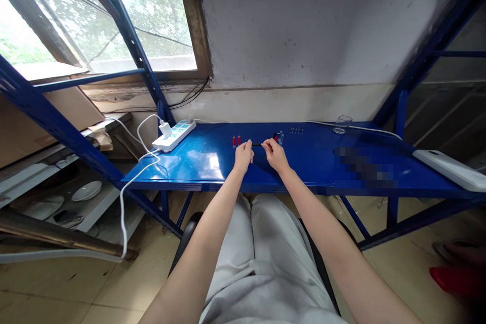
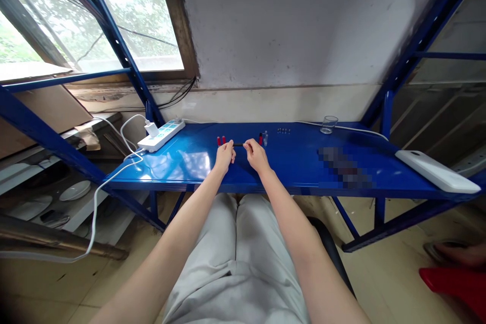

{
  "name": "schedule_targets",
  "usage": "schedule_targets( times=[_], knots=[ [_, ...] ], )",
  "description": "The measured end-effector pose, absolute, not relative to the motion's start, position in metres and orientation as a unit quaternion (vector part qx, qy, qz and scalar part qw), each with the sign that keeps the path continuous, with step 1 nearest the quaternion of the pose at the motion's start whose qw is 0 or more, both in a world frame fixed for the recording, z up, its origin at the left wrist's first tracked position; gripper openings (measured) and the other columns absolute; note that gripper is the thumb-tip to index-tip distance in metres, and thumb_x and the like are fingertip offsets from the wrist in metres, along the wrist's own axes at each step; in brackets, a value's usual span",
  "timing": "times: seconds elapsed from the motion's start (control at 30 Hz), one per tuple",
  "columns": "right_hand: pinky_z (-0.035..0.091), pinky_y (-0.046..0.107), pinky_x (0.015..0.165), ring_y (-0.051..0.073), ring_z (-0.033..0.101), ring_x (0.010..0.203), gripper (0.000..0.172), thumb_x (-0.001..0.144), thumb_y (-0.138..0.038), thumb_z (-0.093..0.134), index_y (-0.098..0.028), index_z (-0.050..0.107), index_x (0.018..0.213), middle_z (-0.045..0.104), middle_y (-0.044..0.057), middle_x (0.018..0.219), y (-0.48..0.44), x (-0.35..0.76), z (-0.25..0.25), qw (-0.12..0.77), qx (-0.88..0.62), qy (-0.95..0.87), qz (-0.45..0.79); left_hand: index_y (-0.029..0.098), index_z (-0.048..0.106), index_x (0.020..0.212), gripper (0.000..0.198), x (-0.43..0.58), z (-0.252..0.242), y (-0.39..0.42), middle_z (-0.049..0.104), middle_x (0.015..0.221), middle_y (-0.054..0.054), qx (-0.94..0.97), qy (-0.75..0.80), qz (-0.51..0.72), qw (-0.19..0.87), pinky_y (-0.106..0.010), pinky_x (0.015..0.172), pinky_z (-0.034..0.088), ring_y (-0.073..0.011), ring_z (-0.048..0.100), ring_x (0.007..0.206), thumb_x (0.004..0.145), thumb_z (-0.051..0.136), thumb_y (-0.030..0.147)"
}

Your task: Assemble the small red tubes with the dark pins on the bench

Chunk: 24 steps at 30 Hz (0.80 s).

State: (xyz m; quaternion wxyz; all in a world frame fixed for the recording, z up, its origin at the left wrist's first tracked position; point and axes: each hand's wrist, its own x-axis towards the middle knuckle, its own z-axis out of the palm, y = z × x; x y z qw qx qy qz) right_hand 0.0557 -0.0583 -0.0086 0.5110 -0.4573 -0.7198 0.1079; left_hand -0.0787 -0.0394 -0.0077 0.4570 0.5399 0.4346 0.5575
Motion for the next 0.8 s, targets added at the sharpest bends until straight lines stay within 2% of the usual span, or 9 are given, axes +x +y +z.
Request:
schedule_targets(
  times=[0.1, 0.27, 0.33, 0.63, 0.8],
  knots=[
    [0.034, 0.026, 0.054, 0.013, 0.045, 0.056, 0.032, 0.089, -0.049, 0.032, -0.021, 0.047, 0.084, 0.051, 0.002, 0.069, -0.0578, 0.0567, -0.0092, 0.517, -0.455, -0.715, 0.120, 0.018, 0.041, 0.063, 0.037, -0.0788, -0.0062, -0.0402, 0.044, 0.042, 0.006, 0.548, 0.422, 0.557, 0.460, -0.018, 0.034, 0.027, -0.0043, 0.037, 0.029, 0.084, 0.042, 0.048],
    [0.034, 0.026, 0.054, 0.013, 0.046, 0.056, 0.032, 0.088, -0.050, 0.033, -0.021, 0.047, 0.084, 0.052, 0.002, 0.069, -0.0580, 0.0590, -0.0089, 0.530, -0.466, -0.698, 0.118, 0.018, 0.048, 0.084, 0.031, -0.0797, -0.0036, -0.0420, 0.055, 0.055, 0.005, 0.580, 0.363, 0.550, 0.479, -0.016, 0.033, 0.027, -0.0048, 0.044, 0.033, 0.081, 0.048, 0.048],
    [0.034, 0.026, 0.055, 0.013, 0.046, 0.055, 0.032, 0.088, -0.049, 0.033, -0.021, 0.047, 0.083, 0.051, 0.001, 0.068, -0.0583, 0.0590, -0.0085, 0.533, -0.465, -0.698, 0.110, 0.017, 0.050, 0.086, 0.031, -0.0803, -0.0040, -0.0420, 0.056, 0.057, 0.004, 0.586, 0.357, 0.549, 0.477, -0.016, 0.034, 0.028, -0.0045, 0.045, 0.034, 0.079, 0.051, 0.047],
    [0.032, 0.026, 0.053, 0.014, 0.043, 0.053, 0.035, 0.089, -0.051, 0.030, -0.022, 0.047, 0.080, 0.049, 0.001, 0.064, -0.0588, 0.0571, -0.0083, 0.519, -0.464, -0.710, 0.107, 0.017, 0.047, 0.068, 0.036, -0.0810, -0.0056, -0.0427, 0.048, 0.052, 0.005, 0.572, 0.381, 0.571, 0.449, -0.017, 0.037, 0.031, -0.0032, 0.041, 0.035, 0.079, 0.050, 0.052],
    [0.033, 0.026, 0.052, 0.014, 0.044, 0.053, 0.033, 0.089, -0.050, 0.031, -0.022, 0.047, 0.082, 0.050, 0.001, 0.066, -0.0585, 0.0582, -0.0093, 0.518, -0.462, -0.711, 0.114, 0.017, 0.041, 0.057, 0.042, -0.0823, -0.0043, -0.0430, 0.041, 0.047, 0.005, 0.542, 0.411, 0.593, 0.431, -0.018, 0.038, 0.031, -0.0039, 0.038, 0.035, 0.078, 0.050, 0.052]
  ],
)
